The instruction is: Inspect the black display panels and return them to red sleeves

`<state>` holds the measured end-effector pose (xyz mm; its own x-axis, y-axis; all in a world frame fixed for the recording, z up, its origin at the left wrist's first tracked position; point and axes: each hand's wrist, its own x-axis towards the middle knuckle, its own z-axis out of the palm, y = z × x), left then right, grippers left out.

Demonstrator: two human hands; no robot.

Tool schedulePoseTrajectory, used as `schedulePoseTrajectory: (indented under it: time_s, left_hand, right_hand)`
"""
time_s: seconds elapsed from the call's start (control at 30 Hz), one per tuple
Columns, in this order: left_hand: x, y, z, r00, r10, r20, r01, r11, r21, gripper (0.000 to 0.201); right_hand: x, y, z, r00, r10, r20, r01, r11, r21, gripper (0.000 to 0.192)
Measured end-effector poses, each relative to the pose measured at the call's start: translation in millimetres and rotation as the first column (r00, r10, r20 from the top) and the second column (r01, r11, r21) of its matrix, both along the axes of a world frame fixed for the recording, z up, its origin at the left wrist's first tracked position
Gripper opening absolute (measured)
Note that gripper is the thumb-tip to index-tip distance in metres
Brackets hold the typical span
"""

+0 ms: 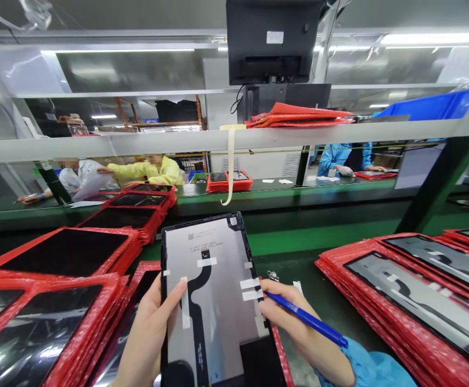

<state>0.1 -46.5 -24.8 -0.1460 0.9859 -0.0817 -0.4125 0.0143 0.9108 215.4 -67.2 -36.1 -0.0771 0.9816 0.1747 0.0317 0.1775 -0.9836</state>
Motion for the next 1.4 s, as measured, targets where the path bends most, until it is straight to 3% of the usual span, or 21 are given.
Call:
schedulePoseTrajectory:
  time_s: [0.13,0.3,0.5,0.67,0.83,0.97,1.07,1.23,1.33,1.4]
  left_hand:
    - [1.6,-1.8,7.3,0.998,0.027,-0.053,-0.025,0.999,0.034,0.070]
    - [4.2,1.5,8.7,0.988,0.036,-0.149,-0.022,0.996,0.091,0.070]
    - [7.7,10.9,6.3,0.991,-0.052,-0.120,0.064,0.993,0.095,0.056]
    - [2.2,22.7,1.1,0.990,-0.117,-0.084,0.122,0.990,0.063,0.050]
    - [-0.8,29.1,-3.0,0.991,-0.130,-0.044,0.134,0.985,0.109,0.045]
    - [-2.8,27.3,-3.8,0.993,-0.094,-0.078,0.103,0.987,0.124,0.049]
    - [-3.5,24.3,-2.2,0.991,-0.067,-0.113,0.081,0.989,0.126,0.051]
    - [4.2,13.5,0.9,0.946,0.033,-0.322,0.050,0.968,0.246,0.043]
    - [11.6,6.1,-4.0,0.888,0.161,-0.430,-0.015,0.946,0.324,0.033]
    - [14.6,4.3,-10.0,0.849,0.206,-0.487,0.010,0.915,0.404,0.025]
  right_hand:
    - [-7.6,7.6,13.1,0.989,-0.067,0.134,0.055,0.994,0.095,0.027]
    - [-9.5,17.8,10.1,0.967,-0.122,0.226,0.099,0.989,0.109,0.031]
    - [-6.3,25.6,4.7,0.974,-0.142,0.175,0.130,0.989,0.075,0.041]
    - [3.2,22.1,-5.9,0.971,-0.240,0.002,0.239,0.970,0.040,0.027]
    - [12.5,22.1,-15.5,0.972,-0.227,-0.067,0.224,0.973,-0.051,0.034]
    - [11.4,24.2,-16.2,0.977,-0.209,-0.045,0.208,0.977,-0.042,0.030]
    - [10.5,25.7,-15.9,0.978,-0.210,-0.011,0.210,0.977,0.038,0.032]
    - [12.9,31.9,-12.1,0.969,-0.236,0.070,0.229,0.968,0.101,0.030]
    - [11.8,36.0,-9.3,0.982,-0.185,-0.037,0.187,0.980,0.067,0.042]
    - [8.7,37.0,-9.6,0.964,-0.121,-0.235,0.140,0.988,0.066,0.055]
